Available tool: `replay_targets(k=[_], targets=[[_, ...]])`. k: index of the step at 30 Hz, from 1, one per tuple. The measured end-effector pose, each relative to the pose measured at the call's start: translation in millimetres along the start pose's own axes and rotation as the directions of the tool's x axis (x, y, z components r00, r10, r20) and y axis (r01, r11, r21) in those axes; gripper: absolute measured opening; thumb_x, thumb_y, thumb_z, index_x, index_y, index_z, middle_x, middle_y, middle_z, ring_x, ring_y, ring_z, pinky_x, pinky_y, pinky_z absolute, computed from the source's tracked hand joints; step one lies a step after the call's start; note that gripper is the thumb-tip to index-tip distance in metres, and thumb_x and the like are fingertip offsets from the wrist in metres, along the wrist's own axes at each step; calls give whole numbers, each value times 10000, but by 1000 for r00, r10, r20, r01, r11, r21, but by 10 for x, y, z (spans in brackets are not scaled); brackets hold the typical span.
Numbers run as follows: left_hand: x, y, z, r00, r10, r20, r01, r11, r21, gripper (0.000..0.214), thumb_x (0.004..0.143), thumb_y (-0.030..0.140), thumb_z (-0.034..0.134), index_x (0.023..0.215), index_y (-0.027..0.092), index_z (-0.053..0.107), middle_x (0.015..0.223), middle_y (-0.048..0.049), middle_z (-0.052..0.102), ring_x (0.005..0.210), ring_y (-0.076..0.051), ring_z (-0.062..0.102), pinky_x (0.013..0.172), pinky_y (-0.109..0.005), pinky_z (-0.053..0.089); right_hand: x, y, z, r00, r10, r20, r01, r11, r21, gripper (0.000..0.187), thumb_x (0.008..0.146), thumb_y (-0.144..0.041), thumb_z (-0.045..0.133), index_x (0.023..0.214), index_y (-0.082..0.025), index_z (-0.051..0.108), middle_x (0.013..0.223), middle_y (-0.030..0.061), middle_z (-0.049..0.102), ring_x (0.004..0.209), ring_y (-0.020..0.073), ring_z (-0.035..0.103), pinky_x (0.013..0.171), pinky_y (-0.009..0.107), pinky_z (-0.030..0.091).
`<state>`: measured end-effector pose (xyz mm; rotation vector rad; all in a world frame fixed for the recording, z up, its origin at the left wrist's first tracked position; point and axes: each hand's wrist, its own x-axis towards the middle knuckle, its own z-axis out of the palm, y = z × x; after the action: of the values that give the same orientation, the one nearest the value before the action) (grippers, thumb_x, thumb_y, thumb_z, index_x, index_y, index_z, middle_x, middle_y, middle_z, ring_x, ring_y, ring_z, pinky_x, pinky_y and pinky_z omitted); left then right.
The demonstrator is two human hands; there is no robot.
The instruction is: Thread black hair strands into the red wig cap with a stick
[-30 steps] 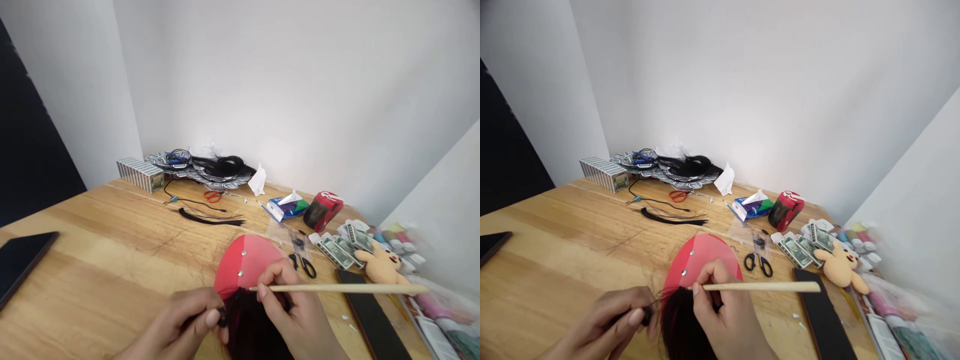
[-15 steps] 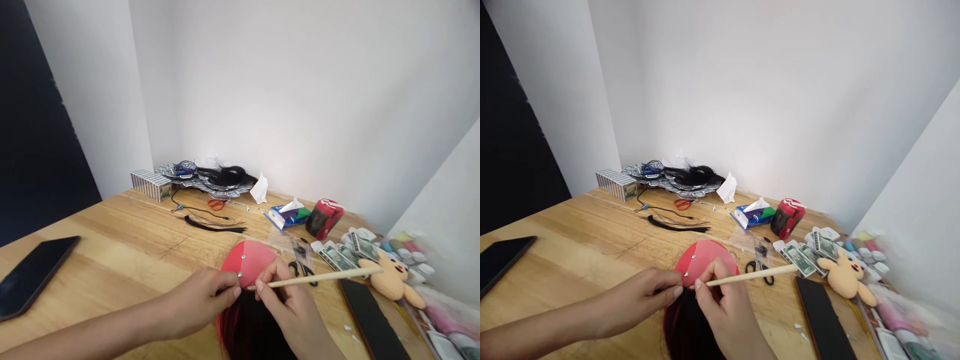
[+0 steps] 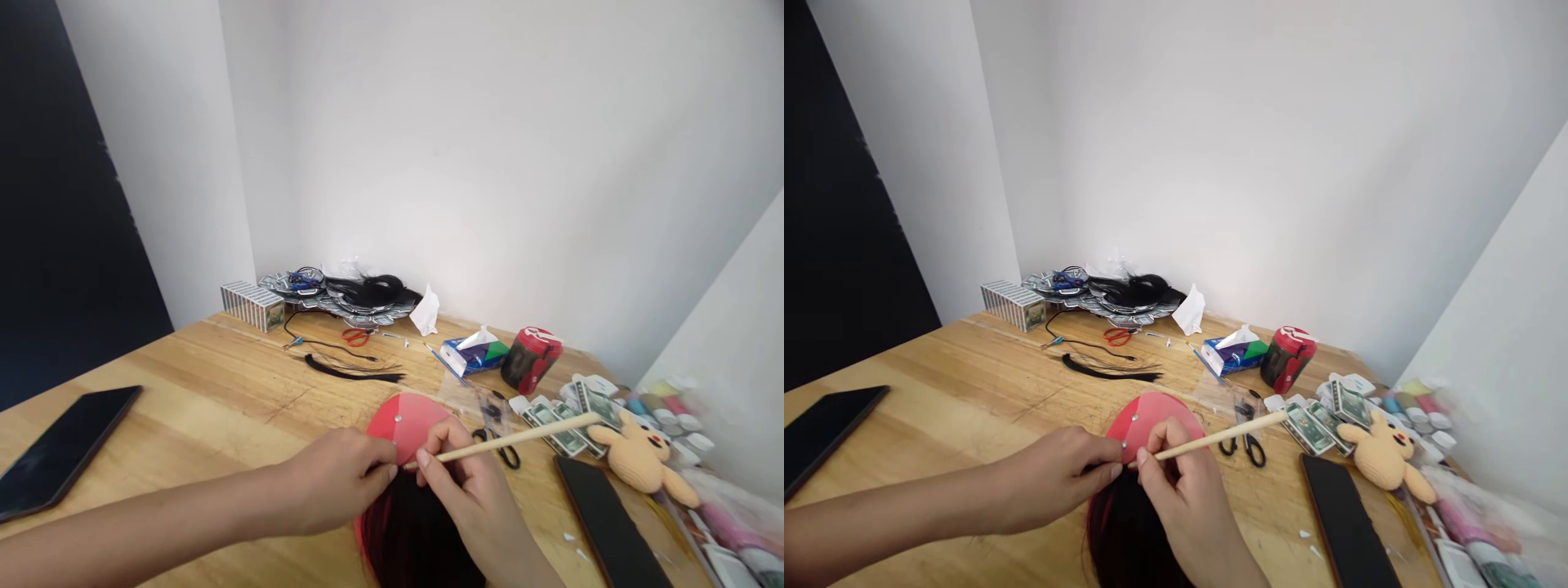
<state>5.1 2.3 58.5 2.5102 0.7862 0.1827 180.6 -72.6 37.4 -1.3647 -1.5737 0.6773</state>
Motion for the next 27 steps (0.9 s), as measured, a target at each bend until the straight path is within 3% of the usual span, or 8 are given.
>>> replay_targets(k=[6, 9, 17, 20, 23, 25, 27], targets=[[-96, 35, 40, 999, 45, -18, -40, 975, 216, 261, 951, 181, 418, 883, 207, 668, 684, -44, 701, 548, -204, 620, 495, -265, 263, 6, 2, 4, 1000, -1, -21, 2, 996, 91, 242, 951, -373, 502, 762, -221, 508, 672, -21, 580, 688, 175, 621, 653, 274, 458], [-193, -3, 119, 986, 159, -47, -131, 921, 366, 213, 932, 118, 407, 858, 195, 591, 692, -30, 687, 517, -191, 613, 466, -279, 252, 4, 6, 9, 999, 20, -25, -18, 995, 97, 264, 951, -402, 508, 759, -222, 514, 677, -22, 573, 694, 175, 611, 655, 270, 450], [-494, -349, 500, 854, 412, -318, -271, 873, 405, 327, 858, -14, 302, 860, 213, 538, 749, -6, 650, 493, -141, 605, 441, -232, 401, -9, 11, 13, 998, 50, -34, -48, 996, 69, 250, 953, -382, 500, 760, -222, 499, 689, -28, 537, 691, 169, 604, 641, 266, 439], [-537, -377, 540, 811, 463, -357, -304, 856, 419, 327, 918, 26, 309, 944, 217, 573, 1057, -67, 729, 651, -145, 706, 554, -217, 521, -9, 10, 14, 998, 45, -41, -41, 996, 81, 233, 946, -369, 514, 766, -220, 513, 679, -29, 550, 670, 163, 606, 631, 259, 453], [-482, -341, 513, 769, 526, -363, -438, 847, 301, 310, 1045, 181, 305, 858, 211, 550, 1264, -80, 694, 775, -141, 745, 665, -196, 558, -7, 20, 18, 998, 40, -56, -37, 997, 62, 233, 940, -375, 517, 765, -222, 516, 664, -28, 564, 631, 155, 584, 605, 255, 447], [-419, -328, 517, 741, 540, -399, -536, 834, 132, 353, 1074, 254, 288, 807, 210, 515, 1171, -56, 738, 728, -112, 743, 635, -152, 539, -6, 38, 15, 998, 48, -48, -46, 998, 46, 226, 943, -378, 507, 780, -222, 520, 667, -23, 574, 631, 159, 592, 595, 257, 443], [-366, -344, 567, 755, 481, -447, -553, 833, -37, 355, 1079, 289, 274, 836, 211, 519, 1054, -52, 755, 701, -104, 731, 611, -138, 525, -8, 57, 5, 998, 60, -26, -60, 998, 24, 220, 946, -373, 497, 789, -222, 525, 669, -20, 577, 631, 165, 602, 588, 260, 440]])
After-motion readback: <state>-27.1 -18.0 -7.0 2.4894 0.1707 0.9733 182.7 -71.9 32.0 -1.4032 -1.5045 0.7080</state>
